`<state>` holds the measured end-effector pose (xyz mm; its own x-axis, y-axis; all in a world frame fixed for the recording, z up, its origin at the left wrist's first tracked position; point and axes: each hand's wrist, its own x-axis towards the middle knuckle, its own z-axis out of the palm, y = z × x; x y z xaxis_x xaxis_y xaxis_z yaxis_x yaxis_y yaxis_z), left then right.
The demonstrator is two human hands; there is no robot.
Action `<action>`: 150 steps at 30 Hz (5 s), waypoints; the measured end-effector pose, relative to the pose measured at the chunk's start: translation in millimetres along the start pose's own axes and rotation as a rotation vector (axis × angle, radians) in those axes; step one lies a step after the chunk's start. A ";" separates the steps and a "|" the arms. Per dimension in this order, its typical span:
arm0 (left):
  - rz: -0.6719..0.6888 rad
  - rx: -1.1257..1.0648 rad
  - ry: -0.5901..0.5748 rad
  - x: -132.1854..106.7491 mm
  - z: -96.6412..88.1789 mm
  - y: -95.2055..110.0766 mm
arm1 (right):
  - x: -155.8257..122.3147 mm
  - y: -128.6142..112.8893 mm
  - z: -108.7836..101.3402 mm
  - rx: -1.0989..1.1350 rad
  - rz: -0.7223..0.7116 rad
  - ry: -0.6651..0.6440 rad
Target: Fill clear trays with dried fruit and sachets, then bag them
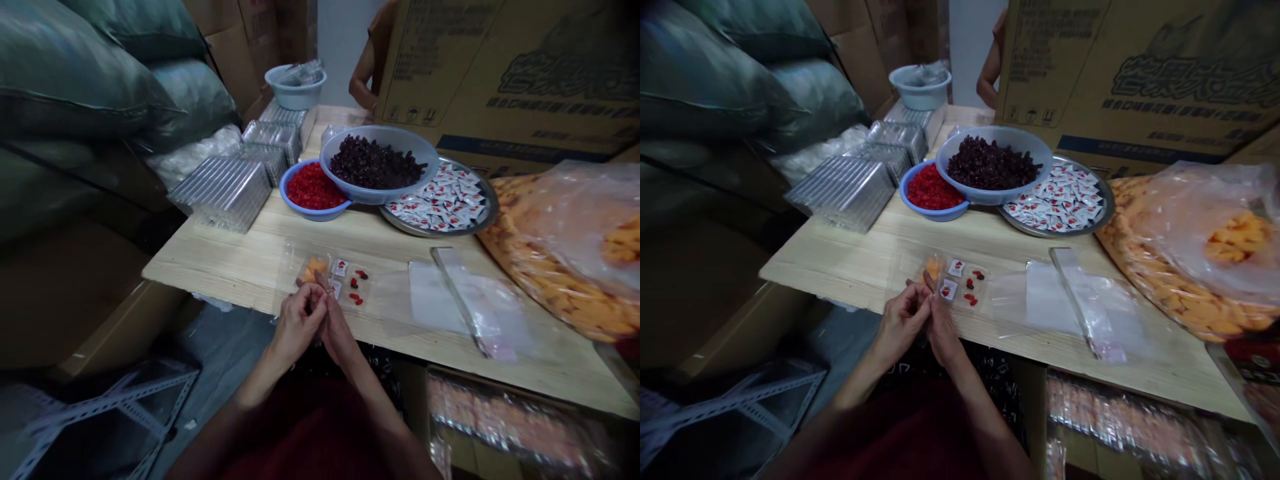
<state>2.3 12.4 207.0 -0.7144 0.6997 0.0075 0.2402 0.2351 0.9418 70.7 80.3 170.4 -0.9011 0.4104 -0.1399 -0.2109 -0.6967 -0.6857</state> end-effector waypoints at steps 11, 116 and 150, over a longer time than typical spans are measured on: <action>-0.022 0.025 0.078 39.1 -39.4 -25.2 | 52.2 19.1 8.3 -0.083 -0.073 0.224; -0.611 -0.904 0.044 11.2 40.5 -43.7 | -33.3 -102.0 -162.5 -0.974 -0.052 0.573; -0.618 -0.710 -0.111 -40.7 35.4 -39.7 | -52.5 -62.3 -114.7 -1.512 -0.553 0.657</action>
<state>45.1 -1.5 157.4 -0.5062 0.6573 -0.5584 -0.6419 0.1453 0.7529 174.6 169.6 138.5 -0.4791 0.8082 0.3426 0.4410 0.5590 -0.7021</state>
